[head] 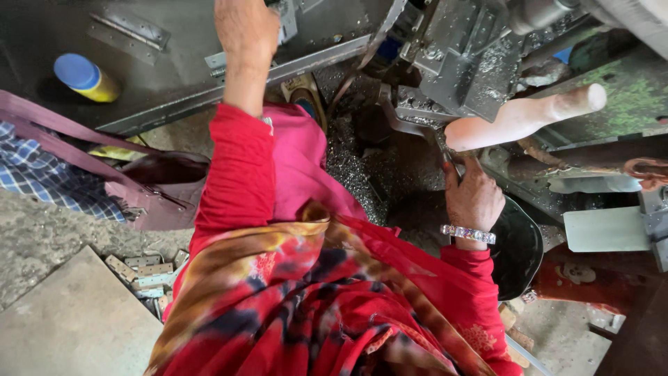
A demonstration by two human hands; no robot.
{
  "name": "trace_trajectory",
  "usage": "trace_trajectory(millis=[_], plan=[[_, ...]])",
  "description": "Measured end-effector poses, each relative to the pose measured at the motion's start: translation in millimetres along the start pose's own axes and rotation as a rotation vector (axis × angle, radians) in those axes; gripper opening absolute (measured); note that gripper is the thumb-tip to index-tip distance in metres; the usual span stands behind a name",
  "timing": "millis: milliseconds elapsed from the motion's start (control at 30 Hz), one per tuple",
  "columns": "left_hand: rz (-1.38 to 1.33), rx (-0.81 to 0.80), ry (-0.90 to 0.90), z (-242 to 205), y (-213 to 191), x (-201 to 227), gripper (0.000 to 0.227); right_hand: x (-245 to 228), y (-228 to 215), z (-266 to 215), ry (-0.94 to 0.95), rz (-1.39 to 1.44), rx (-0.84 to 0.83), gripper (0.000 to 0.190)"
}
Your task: The person repeatedly picks up small metal hinge pieces from a pile and presses them against a rotating grinding wheel to smooth or deburr edges. Finished pieces are placed on a nearby metal tray. The person uses a metal hook tool to assist in handling the pieces.
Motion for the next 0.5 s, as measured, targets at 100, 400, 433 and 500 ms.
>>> trace_trajectory(millis=[100, 400, 433, 500], plan=[[0.046, 0.110, 0.107, -7, -13, 29, 0.020, 1, 0, -2, -0.003, 0.006, 0.001, 0.033], [-0.011, -0.025, 0.251, -15, -72, 120, 0.035, 5, 9, 1, 0.013, -0.055, 0.015, 0.034], [-0.090, -0.012, 0.271, -16, -78, 137, 0.034, 6, 10, 1, 0.004, -0.040, 0.025, 0.033], [-0.242, 0.021, 0.319, -23, -86, 173, 0.026, 7, 11, 0, -0.015, -0.014, 0.040, 0.033]])
Point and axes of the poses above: each hand's wrist, its own z-axis towards the middle knuckle, its own y-axis out of the palm, x = y × z, the point moved 4 cm from there along z, towards the middle knuckle, and after that the axes turned 11 degrees about y, right-handed, at the moved point
